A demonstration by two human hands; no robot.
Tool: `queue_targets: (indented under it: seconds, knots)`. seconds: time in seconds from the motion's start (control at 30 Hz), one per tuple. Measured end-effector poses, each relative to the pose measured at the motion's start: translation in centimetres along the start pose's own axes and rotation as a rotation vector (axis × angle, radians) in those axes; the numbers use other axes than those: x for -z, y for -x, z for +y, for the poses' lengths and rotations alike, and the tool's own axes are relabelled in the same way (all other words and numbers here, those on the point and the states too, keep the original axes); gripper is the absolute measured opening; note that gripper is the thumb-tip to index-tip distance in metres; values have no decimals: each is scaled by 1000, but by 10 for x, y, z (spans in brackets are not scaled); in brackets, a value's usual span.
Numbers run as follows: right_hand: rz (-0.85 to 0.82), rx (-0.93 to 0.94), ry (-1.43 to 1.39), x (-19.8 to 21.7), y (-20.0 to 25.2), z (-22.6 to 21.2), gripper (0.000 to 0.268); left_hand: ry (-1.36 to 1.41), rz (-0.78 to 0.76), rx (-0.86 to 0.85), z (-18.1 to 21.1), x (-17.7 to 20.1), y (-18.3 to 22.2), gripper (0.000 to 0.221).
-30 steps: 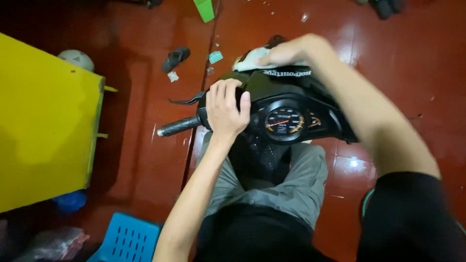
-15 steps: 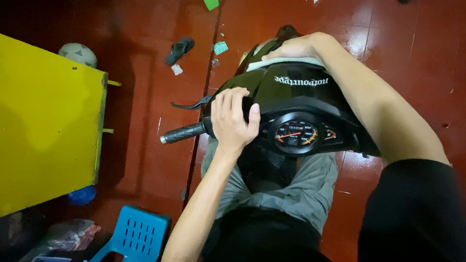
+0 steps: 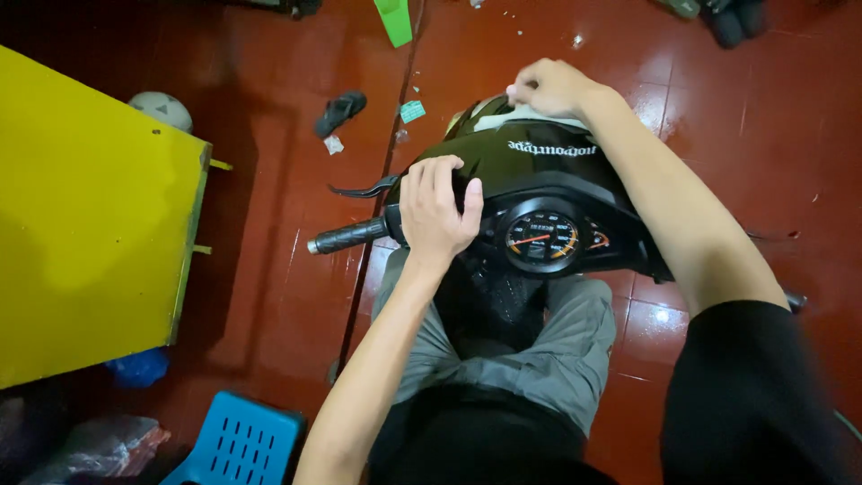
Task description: The person wipes the handlebars, dashboard, and front body of a black scooter using a white cloth. The person folds the cloth and continues wiping different sections of the scooter's front area.
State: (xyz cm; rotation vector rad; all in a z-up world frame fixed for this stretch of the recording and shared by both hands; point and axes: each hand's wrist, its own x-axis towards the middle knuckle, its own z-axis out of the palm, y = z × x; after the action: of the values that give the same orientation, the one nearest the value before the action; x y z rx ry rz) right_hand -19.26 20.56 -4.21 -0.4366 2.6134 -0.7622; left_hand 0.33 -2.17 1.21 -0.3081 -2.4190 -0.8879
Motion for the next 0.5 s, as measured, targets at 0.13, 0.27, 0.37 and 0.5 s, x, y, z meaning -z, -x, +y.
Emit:
queue_targets:
  seconds: [0.13, 0.27, 0.37, 0.5]
  knots:
    - [-252, -364, -179, 39, 59, -85, 64, 1, 3, -10, 2, 1, 0, 34]
    - [-342, -391, -164, 35, 44, -70, 67, -13, 12, -9, 2, -1, -1, 33]
    - [-382, -477, -254, 38, 43, -68, 71, -11, 4, 5, 1, 1, -1, 32]
    - [-408, -581, -370, 34, 36, -52, 75, 0, -7, 11, 3, 4, -2, 31]
